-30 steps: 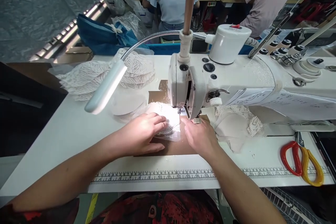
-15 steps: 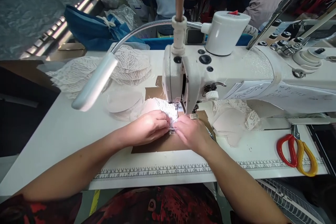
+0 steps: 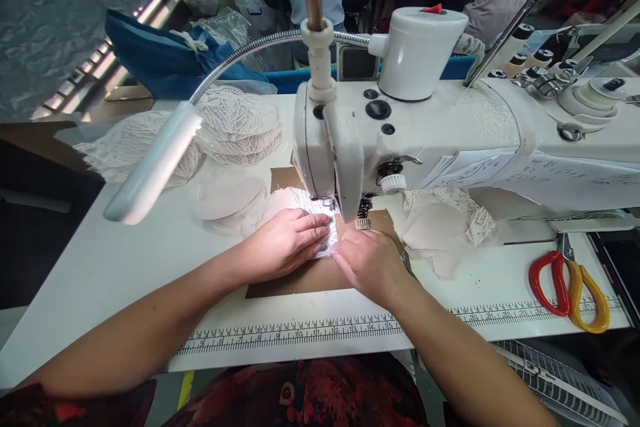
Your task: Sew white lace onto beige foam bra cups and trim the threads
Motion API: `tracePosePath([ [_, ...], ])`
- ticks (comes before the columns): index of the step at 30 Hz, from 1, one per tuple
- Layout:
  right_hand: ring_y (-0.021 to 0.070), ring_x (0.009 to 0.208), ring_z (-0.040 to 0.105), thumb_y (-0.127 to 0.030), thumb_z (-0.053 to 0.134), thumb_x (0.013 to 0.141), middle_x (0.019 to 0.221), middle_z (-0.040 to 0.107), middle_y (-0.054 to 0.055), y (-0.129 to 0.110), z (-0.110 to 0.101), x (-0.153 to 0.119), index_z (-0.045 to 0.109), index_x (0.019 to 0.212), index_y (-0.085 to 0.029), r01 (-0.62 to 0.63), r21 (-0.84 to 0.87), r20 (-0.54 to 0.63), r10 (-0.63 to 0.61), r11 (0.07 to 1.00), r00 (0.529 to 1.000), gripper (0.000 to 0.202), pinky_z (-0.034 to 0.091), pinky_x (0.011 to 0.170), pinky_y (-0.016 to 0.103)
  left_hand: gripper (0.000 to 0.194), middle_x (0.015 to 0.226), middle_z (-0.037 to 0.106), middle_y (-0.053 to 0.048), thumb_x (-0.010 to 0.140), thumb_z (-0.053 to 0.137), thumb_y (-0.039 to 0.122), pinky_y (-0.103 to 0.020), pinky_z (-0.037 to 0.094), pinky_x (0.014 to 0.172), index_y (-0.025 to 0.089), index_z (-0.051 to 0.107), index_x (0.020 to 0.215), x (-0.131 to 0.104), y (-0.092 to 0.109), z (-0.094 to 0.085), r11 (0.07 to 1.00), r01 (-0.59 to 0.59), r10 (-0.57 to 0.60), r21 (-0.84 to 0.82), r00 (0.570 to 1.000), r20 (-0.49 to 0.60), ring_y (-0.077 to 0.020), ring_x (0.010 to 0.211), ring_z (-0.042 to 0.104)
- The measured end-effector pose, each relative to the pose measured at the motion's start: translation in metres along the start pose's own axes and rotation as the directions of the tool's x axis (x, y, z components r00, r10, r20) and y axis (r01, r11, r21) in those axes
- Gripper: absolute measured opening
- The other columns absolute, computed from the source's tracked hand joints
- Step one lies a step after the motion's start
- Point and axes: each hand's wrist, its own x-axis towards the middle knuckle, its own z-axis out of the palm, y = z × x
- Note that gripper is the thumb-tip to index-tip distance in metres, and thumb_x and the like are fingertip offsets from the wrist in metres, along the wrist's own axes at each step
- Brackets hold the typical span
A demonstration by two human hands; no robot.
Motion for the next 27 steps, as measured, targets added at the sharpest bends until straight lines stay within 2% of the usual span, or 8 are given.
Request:
tracePosePath([
  [5, 0.0134, 0.064, 0.056, -0.019, 0.05, 0.093, 0.072, 0.067, 0.002, 0.001, 0.003, 0.002, 0.073, 0.084, -0.018, 0.002, -0.049, -0.061, -0.005, 0.999, 0.998, 0.025, 0.034, 0.06, 0.028, 0.034, 0.129, 0.06, -0.012, 0.1, 0.039, 0.03, -0.037, 0.045, 0.082, 0.013, 0.063, 0.119, 0.002, -0.005, 0.0, 0.995, 0.006, -0.006, 0.099, 1.0, -0.007, -0.0226, 0.093, 0.056],
  [10, 0.0136, 0.063, 0.053, -0.018, 0.048, 0.093, 0.072, 0.066, 0.003, 0.001, 0.005, 0.003, 0.072, 0.081, -0.018, 0.013, -0.108, -0.063, -0.02, 0.994, 0.998, 0.026, 0.032, 0.058, 0.027, 0.033, 0.131, 0.059, -0.011, 0.101, 0.037, 0.025, -0.036, 0.042, 0.082, 0.014, 0.062, 0.119, 0.001, -0.008, 0.004, 0.978, -0.03, 0.035, 0.208, 0.999, -0.02, -0.0215, 0.094, 0.054],
  [19, 0.0136, 0.061, 0.052, -0.016, 0.048, 0.093, 0.069, 0.065, 0.003, -0.001, 0.004, 0.006, 0.073, 0.082, -0.016, -0.003, -0.117, -0.074, -0.006, 0.993, 0.997, 0.027, 0.031, 0.056, 0.027, 0.035, 0.134, 0.059, -0.008, 0.101, 0.038, 0.025, -0.036, 0.041, 0.084, 0.013, 0.06, 0.125, 0.001, -0.013, 0.006, 0.98, -0.008, 0.013, 0.2, 1.0, -0.022, -0.022, 0.099, 0.054],
  [23, 0.0155, 0.064, 0.052, -0.02, 0.049, 0.093, 0.069, 0.064, 0.002, -0.002, 0.003, 0.01, 0.074, 0.091, -0.018, -0.033, -0.12, -0.046, 0.027, 0.992, 0.999, 0.025, 0.033, 0.055, 0.027, 0.034, 0.131, 0.061, -0.009, 0.099, 0.04, 0.023, -0.036, 0.042, 0.084, 0.013, 0.062, 0.123, 0.004, -0.018, 0.003, 0.976, 0.008, 0.003, 0.219, 0.999, -0.046, -0.0224, 0.096, 0.055],
  [27, 0.0183, 0.075, 0.057, -0.026, 0.053, 0.092, 0.078, 0.067, 0.005, -0.003, 0.004, 0.015, 0.072, 0.104, -0.016, -0.072, -0.131, -0.01, 0.071, 0.989, 0.997, 0.024, 0.038, 0.057, 0.027, 0.035, 0.127, 0.063, -0.011, 0.096, 0.042, 0.02, -0.036, 0.043, 0.081, 0.013, 0.061, 0.124, 0.006, -0.023, 0.002, 0.969, 0.046, -0.031, 0.243, 0.998, -0.063, -0.0241, 0.097, 0.055],
])
